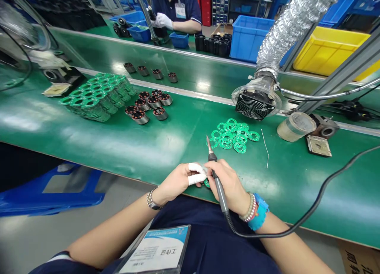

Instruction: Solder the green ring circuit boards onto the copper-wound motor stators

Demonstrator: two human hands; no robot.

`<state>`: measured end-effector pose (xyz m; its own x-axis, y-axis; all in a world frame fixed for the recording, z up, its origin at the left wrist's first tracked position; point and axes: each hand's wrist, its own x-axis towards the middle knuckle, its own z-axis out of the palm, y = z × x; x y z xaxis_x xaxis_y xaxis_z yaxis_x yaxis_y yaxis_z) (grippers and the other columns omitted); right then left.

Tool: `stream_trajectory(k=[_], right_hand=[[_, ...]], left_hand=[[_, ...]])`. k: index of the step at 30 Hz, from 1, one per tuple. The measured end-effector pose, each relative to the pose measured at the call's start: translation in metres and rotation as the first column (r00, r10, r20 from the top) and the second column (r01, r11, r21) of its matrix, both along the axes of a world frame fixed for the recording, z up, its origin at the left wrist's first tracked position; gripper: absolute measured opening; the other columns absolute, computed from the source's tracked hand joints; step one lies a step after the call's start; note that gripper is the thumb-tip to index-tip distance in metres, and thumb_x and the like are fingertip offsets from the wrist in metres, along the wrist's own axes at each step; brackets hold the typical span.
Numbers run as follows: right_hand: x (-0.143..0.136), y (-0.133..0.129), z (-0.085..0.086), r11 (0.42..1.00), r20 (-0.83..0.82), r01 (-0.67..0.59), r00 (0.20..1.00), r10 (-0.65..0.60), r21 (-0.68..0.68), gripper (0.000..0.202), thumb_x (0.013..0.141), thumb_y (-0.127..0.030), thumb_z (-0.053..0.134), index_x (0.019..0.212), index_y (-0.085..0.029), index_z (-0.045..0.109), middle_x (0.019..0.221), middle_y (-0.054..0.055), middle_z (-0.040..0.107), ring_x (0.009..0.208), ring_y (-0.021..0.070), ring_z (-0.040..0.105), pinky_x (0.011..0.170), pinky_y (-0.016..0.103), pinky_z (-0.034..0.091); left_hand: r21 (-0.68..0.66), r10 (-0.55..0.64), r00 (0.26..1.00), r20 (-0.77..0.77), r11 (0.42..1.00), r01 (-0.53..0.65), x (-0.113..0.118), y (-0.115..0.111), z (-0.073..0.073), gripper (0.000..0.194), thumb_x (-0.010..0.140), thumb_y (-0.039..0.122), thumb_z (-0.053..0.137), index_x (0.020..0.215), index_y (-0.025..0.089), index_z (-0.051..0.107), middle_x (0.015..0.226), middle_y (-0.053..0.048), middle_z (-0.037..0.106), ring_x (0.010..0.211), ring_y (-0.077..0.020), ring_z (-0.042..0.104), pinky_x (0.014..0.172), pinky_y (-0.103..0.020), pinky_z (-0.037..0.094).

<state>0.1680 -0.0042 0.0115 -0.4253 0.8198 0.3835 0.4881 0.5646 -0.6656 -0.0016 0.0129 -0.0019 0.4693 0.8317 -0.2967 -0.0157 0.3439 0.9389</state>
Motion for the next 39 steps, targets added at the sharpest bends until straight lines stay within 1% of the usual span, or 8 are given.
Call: stream_trajectory(k=[4,9,13,16,18,22,33,39], right_hand=[[0.0,-0.009,0.001,0.999,-0.02,0.025,1.0,-0.024,0.038,0.028,0.082,-0.007,0.048,0.108,-0.02,0.047,0.08,0.004,0.056,0.074,0.0159,0.052,0.067,0.029,0.047],[0.014,-0.021,0.01,0.984,-0.071,0.174,0.982,-0.175,-0.024,0.023,0.08,-0.009,0.055,0.099,-0.021,0.052,0.079,0.001,0.059,0.073,0.0141,0.057,0.07,0.027,0.047],[0.028,-0.029,0.02,0.994,-0.066,0.107,0.992,-0.109,-0.035,0.024,0.081,-0.01,0.055,0.103,-0.02,0.057,0.068,-0.001,0.059,0.062,0.0123,0.056,0.06,0.024,0.046],[0.036,-0.032,0.025,0.998,-0.085,0.068,0.994,-0.068,-0.004,0.033,0.08,-0.009,0.057,0.112,-0.018,0.056,0.074,0.002,0.063,0.069,0.0141,0.059,0.064,0.027,0.048],[0.039,-0.033,0.028,0.997,-0.095,0.07,0.993,-0.073,-0.032,0.03,0.079,-0.009,0.057,0.107,-0.018,0.06,0.08,0.004,0.065,0.072,0.0146,0.06,0.065,0.027,0.048],[0.04,-0.033,0.029,0.989,-0.069,0.108,0.991,-0.115,-0.099,0.02,0.08,-0.01,0.056,0.096,-0.018,0.064,0.077,0.003,0.067,0.069,0.0138,0.061,0.063,0.026,0.049],[0.036,-0.032,0.037,0.989,-0.018,0.127,0.991,-0.129,-0.075,0.016,0.079,-0.012,0.057,0.09,-0.018,0.066,0.076,0.003,0.069,0.069,0.0141,0.064,0.064,0.024,0.051],[0.04,-0.034,0.033,0.984,-0.046,0.146,0.987,-0.151,-0.098,0.019,0.079,-0.013,0.057,0.095,-0.019,0.065,0.079,0.003,0.068,0.07,0.0133,0.064,0.064,0.024,0.051]], left_hand=[[-0.068,0.007,0.998,0.069,0.998,-0.003,-0.002,-0.007,-0.001,0.017,0.071,0.029,0.065,0.071,0.014,0.058,0.069,0.001,0.058,0.064,-0.0109,0.057,0.065,-0.026,0.049],[-0.088,0.008,1.0,0.009,0.996,-0.007,-0.003,-0.009,-0.002,0.014,0.072,0.025,0.064,0.072,0.013,0.057,0.065,-0.001,0.062,0.064,-0.0121,0.061,0.068,-0.027,0.049],[-0.094,0.015,1.0,0.003,0.995,-0.015,-0.004,-0.008,-0.002,0.012,0.073,0.023,0.062,0.074,0.013,0.056,0.065,-0.001,0.063,0.063,-0.0124,0.062,0.066,-0.026,0.05],[-0.091,0.001,1.0,0.0,0.996,-0.001,-0.004,-0.007,-0.003,0.011,0.075,0.022,0.061,0.075,0.012,0.056,0.066,-0.002,0.064,0.063,-0.0122,0.062,0.067,-0.026,0.05],[-0.091,-0.001,1.0,-0.005,0.996,0.0,-0.005,-0.007,-0.004,0.01,0.075,0.021,0.061,0.076,0.012,0.056,0.067,-0.002,0.064,0.063,-0.012,0.063,0.067,-0.026,0.051],[-0.098,0.017,1.0,-0.007,0.995,-0.017,-0.005,-0.007,-0.005,0.006,0.075,0.018,0.06,0.075,0.013,0.056,0.065,-0.001,0.064,0.063,-0.0115,0.063,0.066,-0.025,0.051],[-0.093,0.039,0.999,-0.008,0.995,-0.04,-0.004,-0.007,-0.005,0.005,0.074,0.018,0.06,0.074,0.013,0.057,0.063,0.0,0.064,0.061,-0.0115,0.063,0.064,-0.025,0.05],[-0.081,0.032,0.999,-0.021,0.996,-0.033,-0.005,-0.008,-0.005,0.006,0.074,0.018,0.06,0.073,0.013,0.056,0.063,-0.001,0.064,0.061,-0.0117,0.063,0.065,-0.025,0.051]])
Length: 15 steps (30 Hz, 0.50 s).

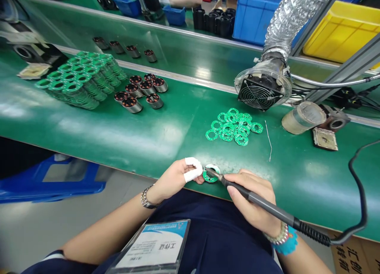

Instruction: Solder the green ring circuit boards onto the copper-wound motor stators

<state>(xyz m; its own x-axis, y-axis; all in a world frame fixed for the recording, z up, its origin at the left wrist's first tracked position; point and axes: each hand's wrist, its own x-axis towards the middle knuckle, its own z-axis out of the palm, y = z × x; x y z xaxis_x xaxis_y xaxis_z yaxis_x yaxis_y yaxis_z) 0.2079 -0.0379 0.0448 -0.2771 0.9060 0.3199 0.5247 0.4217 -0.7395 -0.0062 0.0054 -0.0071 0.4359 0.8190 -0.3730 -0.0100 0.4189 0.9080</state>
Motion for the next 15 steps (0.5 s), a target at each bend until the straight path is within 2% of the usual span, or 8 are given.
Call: stream_trajectory(k=[4,8,10,12,15], right_hand=[[0.0,0.01,-0.011,0.998,-0.018,-0.067,0.998,0.067,-0.008,0.023,0.084,-0.014,0.053,0.105,-0.021,0.059,0.079,0.002,0.067,0.072,0.0134,0.064,0.067,0.024,0.052],[-0.008,0.03,-0.021,0.962,0.091,-0.268,0.958,0.272,-0.052,0.032,0.082,-0.02,0.058,0.114,-0.02,0.051,0.11,0.009,0.062,0.103,0.019,0.059,0.086,0.03,0.05],[-0.011,0.038,-0.024,0.937,0.121,-0.335,0.931,0.346,-0.102,0.041,0.08,-0.022,0.06,0.119,-0.02,0.046,0.113,0.01,0.06,0.105,0.0196,0.058,0.087,0.032,0.049],[-0.014,0.04,-0.026,0.932,0.13,-0.34,0.926,0.356,-0.129,0.041,0.081,-0.022,0.06,0.119,-0.02,0.046,0.108,0.008,0.062,0.096,0.0178,0.061,0.083,0.03,0.051],[-0.016,0.033,-0.032,0.96,0.13,-0.254,0.954,0.269,-0.121,0.038,0.081,-0.021,0.06,0.116,-0.02,0.047,0.103,0.007,0.062,0.089,0.0169,0.062,0.078,0.029,0.051]], left_hand=[[-0.011,0.005,1.0,0.007,1.0,-0.005,0.001,0.0,0.001,0.009,0.073,0.021,0.061,0.072,0.013,0.056,0.063,0.0,0.063,0.06,-0.0114,0.063,0.064,-0.025,0.051],[-0.004,0.016,0.999,0.031,1.0,-0.016,0.002,0.001,0.001,0.011,0.073,0.022,0.063,0.073,0.013,0.056,0.062,0.001,0.063,0.059,-0.0103,0.062,0.063,-0.024,0.05],[0.0,0.011,0.999,0.042,1.0,-0.011,0.001,0.001,0.0,0.012,0.072,0.022,0.064,0.074,0.013,0.056,0.062,0.001,0.063,0.06,-0.0101,0.062,0.064,-0.024,0.05],[-0.022,0.038,0.998,0.058,0.999,-0.037,-0.001,-0.002,-0.001,0.014,0.073,0.024,0.065,0.077,0.013,0.057,0.064,0.0,0.063,0.06,-0.0103,0.062,0.064,-0.024,0.051],[-0.148,0.169,0.978,0.122,0.977,-0.151,-0.005,-0.01,0.0,0.025,0.075,0.029,0.065,0.092,0.014,0.055,0.078,-0.003,0.065,0.066,-0.0119,0.064,0.067,-0.026,0.052]])
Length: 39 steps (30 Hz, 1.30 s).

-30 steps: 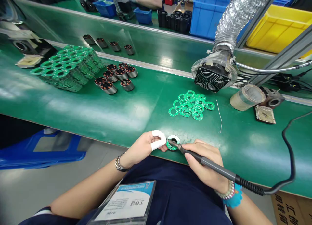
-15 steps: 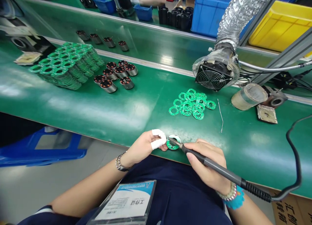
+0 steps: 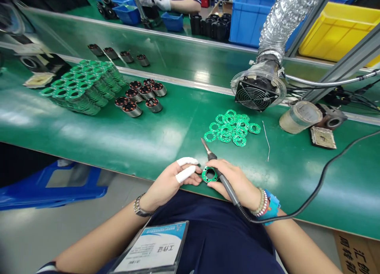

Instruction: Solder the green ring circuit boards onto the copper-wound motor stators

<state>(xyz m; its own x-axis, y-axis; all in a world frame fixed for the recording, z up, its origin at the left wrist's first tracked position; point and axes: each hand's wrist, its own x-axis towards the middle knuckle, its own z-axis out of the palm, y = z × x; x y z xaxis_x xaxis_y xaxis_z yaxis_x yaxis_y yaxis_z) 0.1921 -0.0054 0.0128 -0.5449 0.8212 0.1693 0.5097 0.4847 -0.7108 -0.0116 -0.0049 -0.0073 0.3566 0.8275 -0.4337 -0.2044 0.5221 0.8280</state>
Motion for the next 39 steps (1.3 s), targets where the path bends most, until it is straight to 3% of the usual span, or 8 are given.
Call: stream_trajectory(k=[4,9,14,21,31,33,36,39], right_hand=[[-0.005,-0.017,-0.011,0.983,-0.033,0.163,0.986,-0.161,0.079,0.039,0.08,-0.023,0.061,0.116,-0.019,0.045,0.102,0.009,0.06,0.093,0.0197,0.06,0.08,0.033,0.051],[-0.01,-0.025,-0.02,0.962,-0.047,0.242,0.97,-0.238,0.125,0.039,0.079,-0.024,0.062,0.115,-0.019,0.046,0.105,0.01,0.06,0.095,0.0215,0.06,0.081,0.035,0.052],[-0.009,-0.023,-0.014,0.965,-0.094,0.23,0.971,-0.219,0.129,0.043,0.078,-0.022,0.062,0.117,-0.02,0.044,0.111,0.011,0.058,0.103,0.0226,0.057,0.086,0.037,0.05],[-0.012,-0.011,0.002,0.969,-0.17,0.152,0.978,-0.119,0.196,0.022,0.083,-0.01,0.05,0.101,-0.021,0.053,0.088,0.005,0.06,0.087,0.0178,0.057,0.076,0.033,0.05],[-0.017,-0.007,-0.009,0.952,-0.094,0.026,0.996,0.002,0.305,0.03,0.08,-0.006,0.046,0.106,-0.02,0.051,0.085,0.006,0.061,0.083,0.0194,0.054,0.072,0.035,0.05],[-0.017,-0.008,-0.008,0.958,-0.111,0.046,0.994,-0.015,0.283,0.029,0.081,-0.006,0.046,0.106,-0.02,0.052,0.085,0.006,0.061,0.084,0.0192,0.054,0.072,0.035,0.05],[-0.013,-0.011,0.0,0.958,-0.165,0.175,0.976,-0.139,0.227,0.022,0.082,-0.01,0.05,0.101,-0.02,0.054,0.085,0.006,0.061,0.084,0.0183,0.056,0.073,0.033,0.05],[-0.004,-0.017,0.012,0.953,-0.213,0.252,0.953,-0.214,0.17,0.016,0.082,-0.012,0.053,0.095,-0.02,0.059,0.08,0.005,0.062,0.074,0.0156,0.058,0.066,0.029,0.05]], left_hand=[[-0.167,0.037,0.995,0.094,0.986,-0.021,0.0,-0.012,0.002,0.03,0.071,0.029,0.069,0.093,0.013,0.056,0.083,-0.004,0.064,0.067,-0.0122,0.064,0.065,-0.026,0.052],[-0.114,0.015,0.997,0.073,0.993,-0.006,0.015,-0.011,0.005,0.021,0.069,0.028,0.07,0.078,0.012,0.061,0.065,-0.001,0.062,0.059,-0.0098,0.059,0.061,-0.023,0.05],[0.022,-0.077,0.996,-0.048,0.997,0.078,0.021,-0.005,0.007,0.018,0.065,0.026,0.072,0.073,0.013,0.061,0.063,0.001,0.059,0.054,-0.008,0.053,0.056,-0.022,0.046],[0.042,-0.114,0.99,-0.087,0.992,0.118,0.021,0.001,0.009,0.024,0.06,0.031,0.075,0.066,0.013,0.06,0.061,0.002,0.055,0.055,-0.0087,0.051,0.052,-0.021,0.045],[0.039,-0.131,0.991,-0.003,0.991,0.131,0.014,-0.001,0.005,0.026,0.067,0.034,0.071,0.076,0.012,0.061,0.068,-0.001,0.06,0.063,-0.0115,0.058,0.058,-0.024,0.05],[0.061,-0.135,0.991,-0.008,0.989,0.135,0.013,-0.002,0.005,0.025,0.069,0.034,0.068,0.076,0.012,0.059,0.069,-0.002,0.06,0.064,-0.0119,0.058,0.059,-0.025,0.051],[0.048,-0.139,0.99,-0.038,0.989,0.141,0.012,0.0,0.006,0.023,0.07,0.032,0.068,0.075,0.013,0.057,0.066,-0.001,0.06,0.061,-0.0112,0.058,0.06,-0.025,0.05],[0.026,-0.144,0.988,-0.061,0.989,0.145,0.011,0.001,0.006,0.021,0.069,0.03,0.068,0.074,0.013,0.057,0.065,-0.002,0.062,0.06,-0.0116,0.059,0.061,-0.026,0.05]])
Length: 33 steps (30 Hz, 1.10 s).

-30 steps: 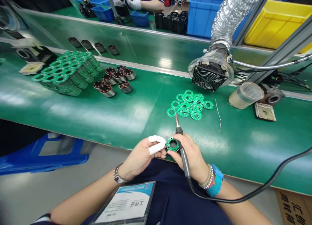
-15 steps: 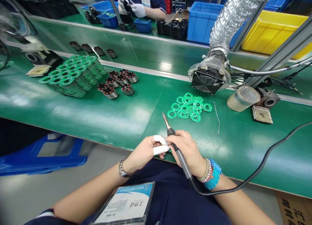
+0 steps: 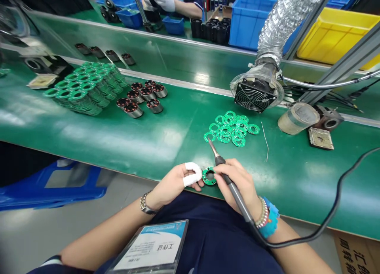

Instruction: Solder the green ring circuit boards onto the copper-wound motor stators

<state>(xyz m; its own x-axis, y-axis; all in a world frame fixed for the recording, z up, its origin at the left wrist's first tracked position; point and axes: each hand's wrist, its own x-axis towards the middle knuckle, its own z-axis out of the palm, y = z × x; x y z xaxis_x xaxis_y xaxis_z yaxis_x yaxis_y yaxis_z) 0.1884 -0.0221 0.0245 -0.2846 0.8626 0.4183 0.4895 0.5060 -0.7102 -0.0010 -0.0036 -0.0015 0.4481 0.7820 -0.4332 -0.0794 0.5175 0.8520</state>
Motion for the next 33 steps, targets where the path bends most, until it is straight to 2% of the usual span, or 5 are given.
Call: stream_trajectory(k=[5,8,25,29,33], right_hand=[[0.015,-0.011,0.015,0.996,-0.045,-0.089,0.995,0.089,0.001,0.027,0.078,-0.013,0.057,0.105,-0.018,0.062,0.073,0.005,0.064,0.064,0.0154,0.058,0.058,0.029,0.049],[0.019,-0.015,0.019,0.997,-0.058,-0.076,0.996,0.075,-0.02,0.024,0.077,-0.01,0.056,0.097,-0.018,0.065,0.071,0.005,0.065,0.063,0.0161,0.058,0.057,0.03,0.049],[0.019,-0.016,0.024,0.994,-0.073,-0.085,0.994,0.08,-0.07,0.021,0.077,-0.007,0.054,0.091,-0.016,0.067,0.066,0.004,0.063,0.058,0.0144,0.057,0.052,0.028,0.048],[0.024,-0.012,0.019,0.992,-0.079,-0.117,0.99,0.113,-0.047,0.025,0.08,-0.011,0.056,0.104,-0.017,0.062,0.072,0.005,0.065,0.064,0.0155,0.061,0.058,0.028,0.05],[0.021,0.006,0.007,0.97,0.057,-0.24,0.969,0.242,-0.032,0.023,0.084,-0.011,0.053,0.105,-0.018,0.058,0.085,0.006,0.066,0.084,0.0167,0.062,0.074,0.029,0.052]], left_hand=[[0.012,-0.023,1.0,-0.008,1.0,0.023,-0.002,0.0,-0.002,0.018,0.072,0.028,0.066,0.073,0.013,0.056,0.066,-0.003,0.065,0.063,-0.0128,0.062,0.067,-0.028,0.05],[0.025,-0.031,0.999,-0.009,0.999,0.032,-0.004,0.001,-0.004,0.017,0.072,0.027,0.065,0.073,0.013,0.057,0.067,-0.003,0.065,0.064,-0.013,0.062,0.068,-0.028,0.05],[0.041,-0.03,0.999,-0.024,0.999,0.031,-0.003,0.001,-0.004,0.01,0.074,0.02,0.062,0.073,0.013,0.056,0.066,-0.003,0.065,0.063,-0.0121,0.063,0.067,-0.027,0.05],[0.041,-0.031,0.999,-0.033,0.999,0.033,-0.003,0.001,-0.004,0.011,0.074,0.021,0.062,0.073,0.012,0.055,0.066,-0.003,0.064,0.063,-0.0121,0.062,0.067,-0.027,0.05],[0.045,-0.029,0.999,-0.024,0.999,0.03,-0.002,0.001,-0.004,0.013,0.073,0.023,0.063,0.073,0.012,0.055,0.066,-0.003,0.064,0.063,-0.0122,0.062,0.066,-0.027,0.05]])
